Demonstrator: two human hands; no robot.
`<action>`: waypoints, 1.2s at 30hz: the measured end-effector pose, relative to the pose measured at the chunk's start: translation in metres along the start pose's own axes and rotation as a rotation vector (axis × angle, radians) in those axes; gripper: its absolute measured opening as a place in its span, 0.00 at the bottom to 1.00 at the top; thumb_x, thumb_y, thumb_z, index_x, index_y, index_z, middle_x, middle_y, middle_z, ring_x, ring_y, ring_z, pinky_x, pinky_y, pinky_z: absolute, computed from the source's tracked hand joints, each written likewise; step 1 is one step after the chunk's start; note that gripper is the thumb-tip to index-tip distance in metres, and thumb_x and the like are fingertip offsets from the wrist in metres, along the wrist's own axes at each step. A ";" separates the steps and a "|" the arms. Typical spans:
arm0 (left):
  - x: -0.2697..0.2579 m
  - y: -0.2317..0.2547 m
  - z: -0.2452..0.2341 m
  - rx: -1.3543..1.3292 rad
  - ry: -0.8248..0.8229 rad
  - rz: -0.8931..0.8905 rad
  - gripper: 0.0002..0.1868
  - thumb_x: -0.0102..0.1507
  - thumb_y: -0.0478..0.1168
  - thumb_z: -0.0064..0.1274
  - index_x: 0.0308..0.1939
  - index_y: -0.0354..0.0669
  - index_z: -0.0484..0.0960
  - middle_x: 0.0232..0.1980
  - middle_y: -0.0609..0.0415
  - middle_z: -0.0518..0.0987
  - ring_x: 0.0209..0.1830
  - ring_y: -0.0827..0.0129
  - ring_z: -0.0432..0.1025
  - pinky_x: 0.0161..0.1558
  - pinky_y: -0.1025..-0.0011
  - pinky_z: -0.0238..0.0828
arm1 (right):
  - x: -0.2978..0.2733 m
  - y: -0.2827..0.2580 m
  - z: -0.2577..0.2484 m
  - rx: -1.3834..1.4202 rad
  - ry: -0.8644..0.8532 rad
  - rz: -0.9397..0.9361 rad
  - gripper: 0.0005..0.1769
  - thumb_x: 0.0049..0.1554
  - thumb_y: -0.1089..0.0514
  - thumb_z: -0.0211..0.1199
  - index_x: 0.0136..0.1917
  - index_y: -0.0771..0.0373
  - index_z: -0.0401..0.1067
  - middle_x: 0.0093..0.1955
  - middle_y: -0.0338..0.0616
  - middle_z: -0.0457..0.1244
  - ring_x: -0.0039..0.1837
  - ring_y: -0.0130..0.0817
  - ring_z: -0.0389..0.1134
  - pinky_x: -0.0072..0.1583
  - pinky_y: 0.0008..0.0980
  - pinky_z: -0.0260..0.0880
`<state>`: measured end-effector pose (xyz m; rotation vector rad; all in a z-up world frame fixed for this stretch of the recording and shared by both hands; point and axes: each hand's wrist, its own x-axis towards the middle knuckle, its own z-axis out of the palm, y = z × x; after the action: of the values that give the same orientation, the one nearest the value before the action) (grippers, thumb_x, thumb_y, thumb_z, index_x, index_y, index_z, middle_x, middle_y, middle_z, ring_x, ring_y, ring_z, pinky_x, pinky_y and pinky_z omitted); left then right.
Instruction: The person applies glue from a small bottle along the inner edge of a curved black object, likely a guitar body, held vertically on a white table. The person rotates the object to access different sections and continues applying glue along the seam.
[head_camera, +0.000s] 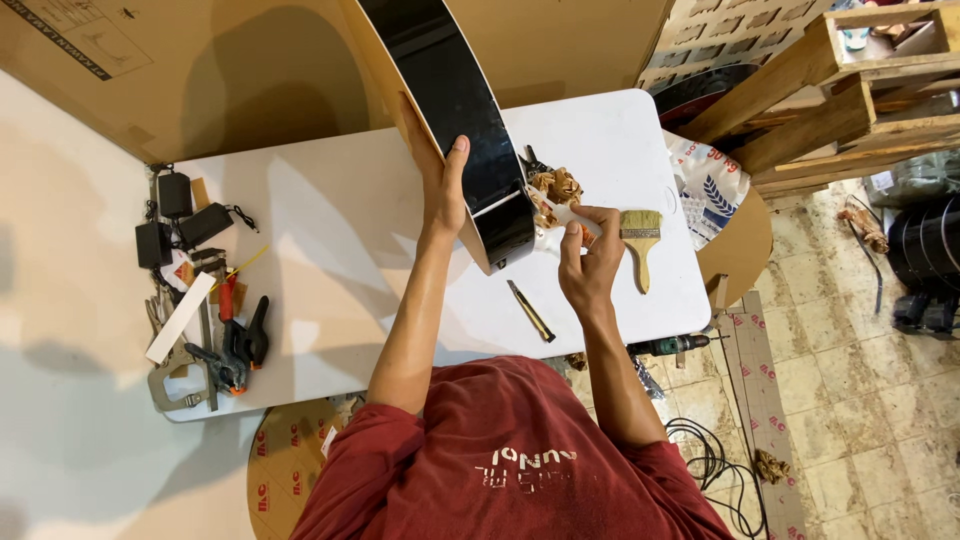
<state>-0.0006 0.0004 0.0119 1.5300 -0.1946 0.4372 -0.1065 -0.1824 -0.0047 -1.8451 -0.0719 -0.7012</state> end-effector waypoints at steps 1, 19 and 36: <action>0.000 -0.003 0.000 0.001 -0.001 -0.001 0.47 0.70 0.58 0.41 0.81 0.43 0.32 0.86 0.51 0.29 0.87 0.63 0.24 0.85 0.57 0.18 | -0.001 0.000 0.000 0.000 0.001 0.002 0.10 0.65 0.59 0.51 0.55 0.68 0.65 0.46 0.50 0.65 0.36 0.30 0.60 0.38 0.31 0.57; -0.002 -0.001 0.000 -0.031 -0.013 -0.017 0.47 0.70 0.57 0.40 0.81 0.45 0.30 0.85 0.51 0.26 0.87 0.63 0.20 0.85 0.58 0.18 | -0.007 0.009 0.001 0.011 0.048 0.014 0.11 0.65 0.58 0.52 0.55 0.68 0.67 0.49 0.51 0.64 0.41 0.34 0.64 0.42 0.33 0.61; -0.002 0.009 0.000 -0.029 -0.011 -0.050 0.47 0.69 0.60 0.41 0.81 0.47 0.32 0.86 0.52 0.28 0.87 0.62 0.22 0.84 0.56 0.22 | -0.008 0.008 -0.002 0.024 0.015 0.045 0.11 0.64 0.57 0.52 0.55 0.68 0.66 0.52 0.53 0.68 0.46 0.38 0.69 0.44 0.33 0.67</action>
<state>-0.0060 -0.0004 0.0191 1.5062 -0.1698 0.3847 -0.1108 -0.1854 -0.0147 -1.8125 -0.0291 -0.6801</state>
